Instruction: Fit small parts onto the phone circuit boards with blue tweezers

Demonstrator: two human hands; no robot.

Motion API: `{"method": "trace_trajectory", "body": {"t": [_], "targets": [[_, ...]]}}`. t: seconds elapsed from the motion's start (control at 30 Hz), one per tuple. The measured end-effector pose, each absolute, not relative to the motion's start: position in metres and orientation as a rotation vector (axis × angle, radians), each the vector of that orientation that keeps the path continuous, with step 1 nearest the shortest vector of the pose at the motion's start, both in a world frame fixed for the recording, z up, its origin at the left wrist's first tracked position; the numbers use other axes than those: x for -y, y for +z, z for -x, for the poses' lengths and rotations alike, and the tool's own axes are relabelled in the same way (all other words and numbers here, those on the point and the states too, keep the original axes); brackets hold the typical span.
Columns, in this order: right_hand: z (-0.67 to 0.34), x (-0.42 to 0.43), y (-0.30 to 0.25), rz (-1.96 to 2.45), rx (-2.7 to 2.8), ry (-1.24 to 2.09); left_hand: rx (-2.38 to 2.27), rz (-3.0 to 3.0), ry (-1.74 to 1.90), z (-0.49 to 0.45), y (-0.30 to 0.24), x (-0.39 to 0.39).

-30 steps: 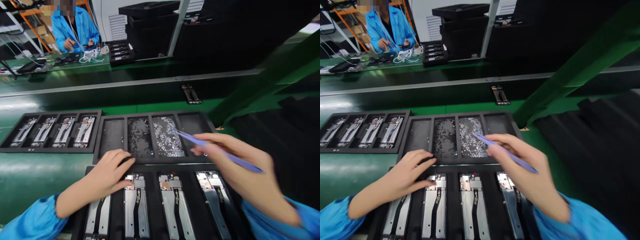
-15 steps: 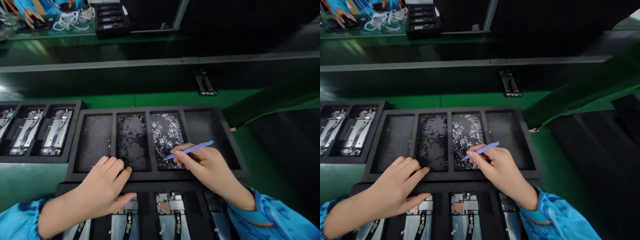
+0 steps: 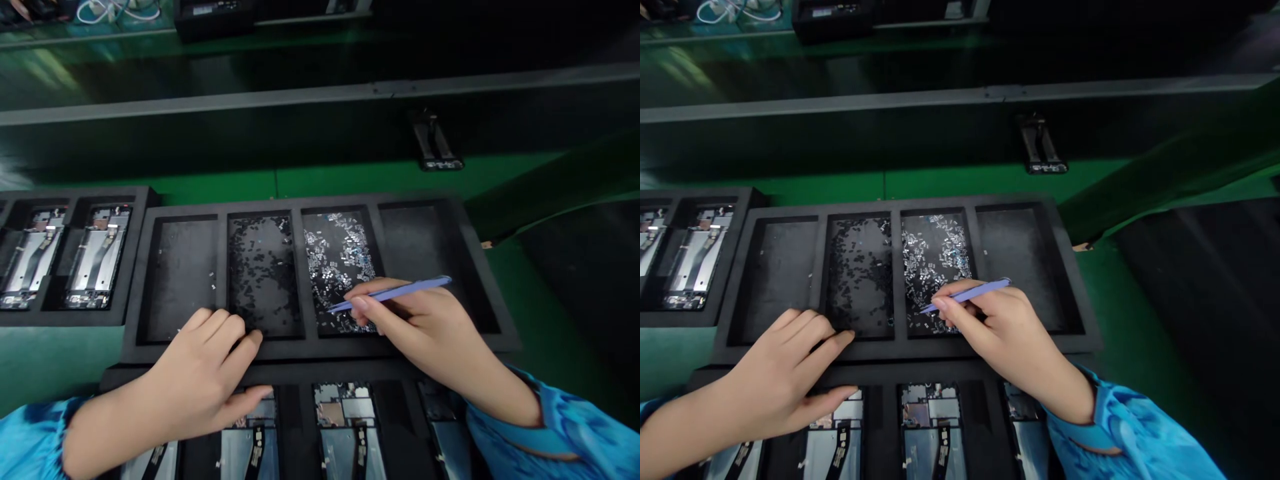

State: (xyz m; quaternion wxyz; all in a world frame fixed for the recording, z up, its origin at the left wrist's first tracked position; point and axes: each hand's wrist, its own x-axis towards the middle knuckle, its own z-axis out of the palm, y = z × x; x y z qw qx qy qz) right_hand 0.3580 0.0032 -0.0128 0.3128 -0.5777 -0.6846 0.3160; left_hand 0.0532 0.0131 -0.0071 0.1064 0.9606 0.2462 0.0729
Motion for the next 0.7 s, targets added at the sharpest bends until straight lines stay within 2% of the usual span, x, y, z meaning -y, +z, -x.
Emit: {"method": "trace_trajectory", "body": {"t": [0.4, 0.7], "targets": [[-0.3617, 0.0023, -0.0127, 1.393, 1.979, 0.735, -0.730, -2.822, 0.205, -0.0506, -0.0102, -0.0132], [-0.3606, -0.0013, -0.0105, 1.439, 1.899, 0.856, -0.719, -2.862, 0.189, -0.0490, -0.0098, -0.0140]]}}
